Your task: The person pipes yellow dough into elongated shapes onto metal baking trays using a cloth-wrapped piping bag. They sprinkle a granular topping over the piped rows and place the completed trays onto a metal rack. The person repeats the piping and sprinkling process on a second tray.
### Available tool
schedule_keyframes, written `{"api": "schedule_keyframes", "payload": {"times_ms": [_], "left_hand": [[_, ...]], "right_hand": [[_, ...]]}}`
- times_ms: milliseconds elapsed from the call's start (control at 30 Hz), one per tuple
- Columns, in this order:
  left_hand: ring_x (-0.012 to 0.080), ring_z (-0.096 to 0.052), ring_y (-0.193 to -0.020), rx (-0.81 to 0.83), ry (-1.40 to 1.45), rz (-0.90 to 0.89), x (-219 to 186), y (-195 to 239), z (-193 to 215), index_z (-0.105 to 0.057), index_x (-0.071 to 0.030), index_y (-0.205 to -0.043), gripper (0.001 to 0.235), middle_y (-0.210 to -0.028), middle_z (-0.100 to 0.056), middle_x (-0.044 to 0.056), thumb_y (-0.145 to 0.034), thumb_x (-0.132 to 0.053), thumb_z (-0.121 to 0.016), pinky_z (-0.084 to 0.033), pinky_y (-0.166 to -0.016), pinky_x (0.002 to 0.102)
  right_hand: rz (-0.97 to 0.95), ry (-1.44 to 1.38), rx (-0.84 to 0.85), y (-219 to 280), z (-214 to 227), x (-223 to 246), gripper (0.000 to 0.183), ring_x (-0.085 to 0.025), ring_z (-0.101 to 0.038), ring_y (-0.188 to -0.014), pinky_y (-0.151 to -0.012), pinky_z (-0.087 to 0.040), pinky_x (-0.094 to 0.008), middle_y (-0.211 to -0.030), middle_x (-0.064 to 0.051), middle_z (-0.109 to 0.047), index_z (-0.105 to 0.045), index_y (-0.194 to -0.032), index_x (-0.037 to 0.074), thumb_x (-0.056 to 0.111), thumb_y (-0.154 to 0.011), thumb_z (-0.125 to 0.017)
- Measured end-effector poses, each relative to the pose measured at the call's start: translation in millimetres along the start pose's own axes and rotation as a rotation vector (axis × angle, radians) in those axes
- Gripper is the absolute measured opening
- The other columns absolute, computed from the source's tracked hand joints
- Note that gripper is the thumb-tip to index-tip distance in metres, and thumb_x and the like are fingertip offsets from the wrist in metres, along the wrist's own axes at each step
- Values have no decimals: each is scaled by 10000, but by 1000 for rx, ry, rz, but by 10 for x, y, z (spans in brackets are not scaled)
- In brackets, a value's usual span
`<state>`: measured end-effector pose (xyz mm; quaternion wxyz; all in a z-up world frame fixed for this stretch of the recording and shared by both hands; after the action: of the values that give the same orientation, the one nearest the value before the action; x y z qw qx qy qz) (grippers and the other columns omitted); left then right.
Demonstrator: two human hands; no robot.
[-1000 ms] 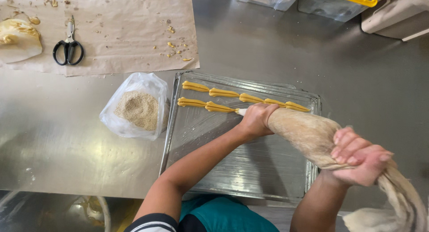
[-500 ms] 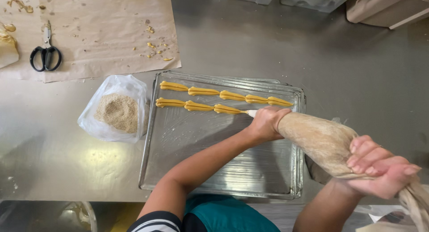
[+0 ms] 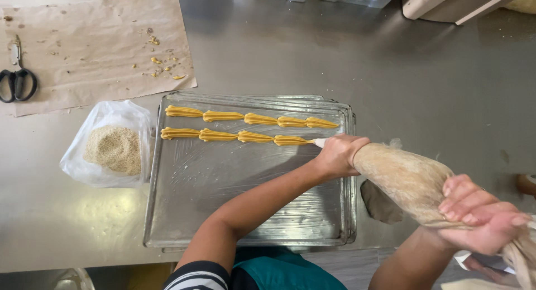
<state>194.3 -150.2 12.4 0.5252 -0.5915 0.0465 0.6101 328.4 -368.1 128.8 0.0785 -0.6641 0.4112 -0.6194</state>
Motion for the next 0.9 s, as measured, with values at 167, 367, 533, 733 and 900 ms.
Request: {"api": "schedule_keyframes", "payload": {"times_ms": [167,367,533,733,900], "left_hand": [[303,-714,-836,-35,29,0,48,52,-59,-655,-121,-1079,528,-891,-714,105,-641,-327,-868,-578,-784,428],[327,-710,-782,49,-4,38,259,70,-471,-681,-119,-1082,534,-822,-718,112,-641,-337,-889,-570,-729,438],[288,-726,-743,38,59,-50,96,-153,-799,-617,-74,-1152,624,-840,-716,126,-716,-443,-867,-596,-724,409],[328,-711,-791,-3,59,-34,-703,-682,-233,-553,-121,-1043,483,-841,-707,86,-743,-402,-807,-563,-728,450],[334,-705,-801,-39,-48,2,-978,-500,936,-550,-113,-993,437,-827,-685,83,-723,-344,-805,-539,-703,463]], "right_hand": [[-3,-56,-51,38,105,-131,613,-189,-635,-513,-676,-536,-362,-590,-93,-688,-617,-751,120,415,-1166,-277],[-14,16,-234,193,304,-127,528,-193,-591,-488,-652,-504,-350,-544,-78,-645,-604,-757,136,380,-1128,-318],[60,104,-206,204,518,169,520,-182,-600,-484,-656,-516,-362,-537,-41,-652,-608,-779,157,416,-1133,-327],[139,198,-223,83,70,497,466,-232,-650,-737,-819,-508,-374,-701,-34,-668,-595,-856,151,455,-1120,-361],[150,136,-256,-142,-773,265,437,-275,-692,-949,-955,-502,-384,-838,-28,-681,-584,-920,146,489,-1109,-390]]}}
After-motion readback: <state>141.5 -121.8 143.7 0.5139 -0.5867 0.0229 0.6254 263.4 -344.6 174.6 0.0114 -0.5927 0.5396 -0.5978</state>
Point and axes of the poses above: each hand's wrist, its own y-axis away from the middle knuckle, its own z-axis out of the back of the hand, x = y × z, the point moved 5 cm from there along -y, towards the middle knuckle
